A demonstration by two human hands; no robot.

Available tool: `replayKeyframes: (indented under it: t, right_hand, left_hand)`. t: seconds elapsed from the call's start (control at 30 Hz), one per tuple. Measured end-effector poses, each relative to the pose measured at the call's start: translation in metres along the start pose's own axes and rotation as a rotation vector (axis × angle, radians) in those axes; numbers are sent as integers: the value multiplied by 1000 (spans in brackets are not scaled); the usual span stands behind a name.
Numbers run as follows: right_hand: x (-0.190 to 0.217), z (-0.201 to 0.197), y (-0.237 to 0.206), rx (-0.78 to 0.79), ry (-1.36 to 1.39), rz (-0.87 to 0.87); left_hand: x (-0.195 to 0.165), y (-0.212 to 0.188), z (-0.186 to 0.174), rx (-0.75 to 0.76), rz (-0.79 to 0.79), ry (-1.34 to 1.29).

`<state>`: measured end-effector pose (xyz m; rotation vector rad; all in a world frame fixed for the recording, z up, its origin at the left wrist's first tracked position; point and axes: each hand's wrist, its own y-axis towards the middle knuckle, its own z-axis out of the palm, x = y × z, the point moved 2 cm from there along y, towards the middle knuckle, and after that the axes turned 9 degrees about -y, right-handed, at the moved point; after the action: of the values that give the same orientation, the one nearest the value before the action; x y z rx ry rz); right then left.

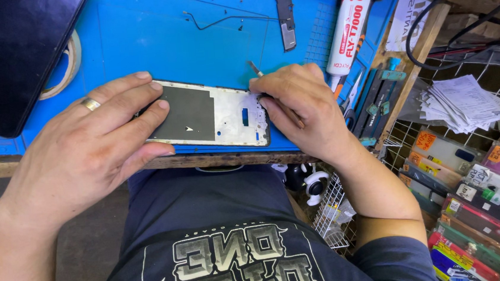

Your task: The person uses a small metal tool to pry and remove adhesive strips and internal components from a disassembled smartphone frame. They carefully lift and peel away parts from the device's interior while working over a blue mat.

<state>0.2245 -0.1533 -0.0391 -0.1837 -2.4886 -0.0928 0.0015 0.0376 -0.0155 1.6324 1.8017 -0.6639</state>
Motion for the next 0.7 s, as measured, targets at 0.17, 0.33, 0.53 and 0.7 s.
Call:
replayKeyframes:
  t: [0.17,0.33,0.53,0.7]
  right_hand:
    - [-1,-4,-3,-17,11,65]
    - [-3,-4,-3,-2,15,36]
    - [-4,-3,0,28,15,-4]
    - [-3,-5,2,17,-15,-37]
  left_hand:
    - [2,-1,-1,0,6,1]
    - [2,-1,-1,0,10,3]
    - [2,-1,0,1,7,-14]
    - [3,0,-2,4,14,-10]
